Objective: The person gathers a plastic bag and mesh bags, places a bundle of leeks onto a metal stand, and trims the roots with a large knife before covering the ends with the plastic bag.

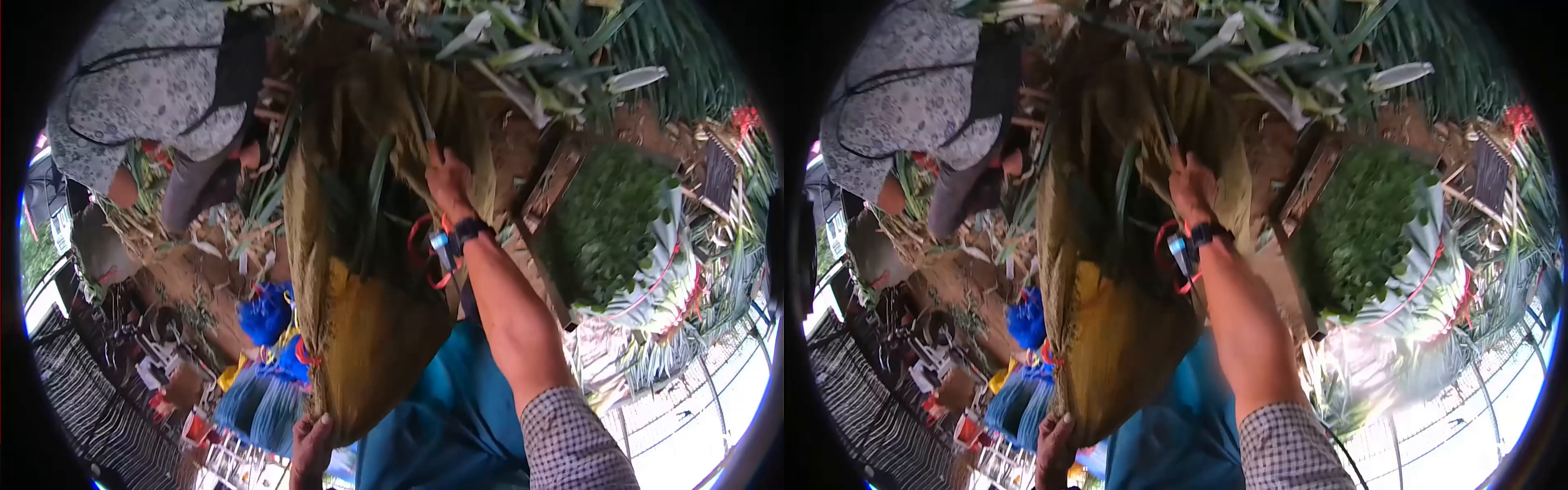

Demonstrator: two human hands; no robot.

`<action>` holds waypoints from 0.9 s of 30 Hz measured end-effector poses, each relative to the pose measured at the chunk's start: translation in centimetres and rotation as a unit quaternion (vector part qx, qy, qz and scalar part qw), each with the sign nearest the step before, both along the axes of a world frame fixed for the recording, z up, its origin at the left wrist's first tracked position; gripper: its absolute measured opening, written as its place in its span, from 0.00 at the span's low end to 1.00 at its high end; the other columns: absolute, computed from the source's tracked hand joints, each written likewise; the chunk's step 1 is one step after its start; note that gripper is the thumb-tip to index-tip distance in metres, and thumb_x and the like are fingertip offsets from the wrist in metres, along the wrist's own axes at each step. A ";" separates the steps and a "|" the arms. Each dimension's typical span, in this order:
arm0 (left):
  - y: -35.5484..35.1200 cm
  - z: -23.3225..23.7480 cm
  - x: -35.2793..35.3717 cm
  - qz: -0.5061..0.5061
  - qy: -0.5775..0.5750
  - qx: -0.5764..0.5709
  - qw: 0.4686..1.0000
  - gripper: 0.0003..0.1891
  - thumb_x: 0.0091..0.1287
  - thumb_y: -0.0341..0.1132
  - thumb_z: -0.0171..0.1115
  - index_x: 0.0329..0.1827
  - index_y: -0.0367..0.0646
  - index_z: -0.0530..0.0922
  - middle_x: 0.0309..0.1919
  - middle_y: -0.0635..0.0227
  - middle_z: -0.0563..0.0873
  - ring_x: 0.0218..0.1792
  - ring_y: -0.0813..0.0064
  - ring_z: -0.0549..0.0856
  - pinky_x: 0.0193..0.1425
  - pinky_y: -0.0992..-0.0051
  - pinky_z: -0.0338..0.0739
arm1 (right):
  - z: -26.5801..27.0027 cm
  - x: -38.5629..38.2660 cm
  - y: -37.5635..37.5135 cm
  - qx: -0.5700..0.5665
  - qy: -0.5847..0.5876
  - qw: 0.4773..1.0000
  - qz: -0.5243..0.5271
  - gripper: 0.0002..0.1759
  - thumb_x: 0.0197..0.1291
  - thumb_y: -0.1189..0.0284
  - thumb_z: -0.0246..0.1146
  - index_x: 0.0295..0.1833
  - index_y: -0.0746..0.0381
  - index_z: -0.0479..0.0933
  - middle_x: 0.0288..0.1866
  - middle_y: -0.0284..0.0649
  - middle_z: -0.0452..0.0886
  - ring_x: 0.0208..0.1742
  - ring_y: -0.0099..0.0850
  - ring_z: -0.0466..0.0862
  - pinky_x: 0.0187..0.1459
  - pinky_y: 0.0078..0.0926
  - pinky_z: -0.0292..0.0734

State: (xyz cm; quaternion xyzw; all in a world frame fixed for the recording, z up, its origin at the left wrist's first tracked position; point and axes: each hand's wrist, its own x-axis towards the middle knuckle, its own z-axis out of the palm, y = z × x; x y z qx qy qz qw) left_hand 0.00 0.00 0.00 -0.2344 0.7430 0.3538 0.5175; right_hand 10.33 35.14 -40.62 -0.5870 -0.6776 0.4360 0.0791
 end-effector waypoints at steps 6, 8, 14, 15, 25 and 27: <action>4.2 -2.5 -0.5 0.013 0.043 0.030 0.999 0.17 0.74 0.33 0.58 0.60 0.32 0.76 0.52 0.60 0.85 0.50 0.69 0.85 0.57 0.68 0.79 | 6.6 1.2 -1.7 -0.039 0.221 0.936 -0.271 0.13 0.55 0.71 0.67 0.39 0.65 0.72 0.29 0.44 0.77 0.29 0.45 0.77 0.34 0.42 0.73; 6.5 -1.9 -1.7 0.027 0.086 0.043 0.995 0.17 0.74 0.34 0.58 0.61 0.33 0.76 0.52 0.61 0.85 0.50 0.69 0.85 0.58 0.68 0.79 | 11.2 2.2 0.3 -0.126 0.325 0.865 -0.360 0.12 0.57 0.70 0.67 0.38 0.63 0.71 0.27 0.36 0.74 0.27 0.33 0.74 0.30 0.37 0.70; 13.2 4.9 -4.3 -0.011 0.272 0.138 0.952 0.20 0.71 0.32 0.60 0.64 0.36 0.74 0.56 0.55 0.81 0.54 0.62 0.83 0.58 0.69 0.80 | 22.7 4.1 3.9 -0.230 0.415 0.810 -0.345 0.11 0.58 0.73 0.68 0.42 0.64 0.74 0.30 0.26 0.73 0.28 0.17 0.71 0.28 0.22 0.68; 13.9 6.5 -4.7 0.000 0.287 0.160 0.944 0.21 0.69 0.29 0.61 0.65 0.36 0.73 0.57 0.53 0.80 0.56 0.59 0.83 0.59 0.68 0.79 | 24.3 4.4 3.7 -0.204 0.437 0.817 -0.316 0.13 0.58 0.74 0.69 0.44 0.65 0.74 0.30 0.27 0.74 0.28 0.17 0.72 0.29 0.22 0.69; 7.9 15.5 -8.4 -0.103 0.260 -0.004 0.960 0.27 0.75 0.38 0.54 0.73 0.32 0.66 0.68 0.52 0.74 0.64 0.58 0.78 0.66 0.57 0.76 | 39.2 10.1 5.0 -0.065 0.416 0.819 -0.390 0.24 0.51 0.76 0.73 0.55 0.60 0.74 0.42 0.30 0.77 0.41 0.21 0.76 0.42 0.24 0.72; 12.0 14.3 -8.7 -0.061 0.192 0.080 0.976 0.24 0.70 0.36 0.60 0.67 0.34 0.72 0.61 0.52 0.79 0.58 0.55 0.81 0.61 0.58 0.78 | 39.4 11.4 6.4 -0.005 0.450 0.792 -0.413 0.27 0.54 0.77 0.72 0.59 0.61 0.73 0.47 0.33 0.77 0.47 0.24 0.76 0.47 0.27 0.73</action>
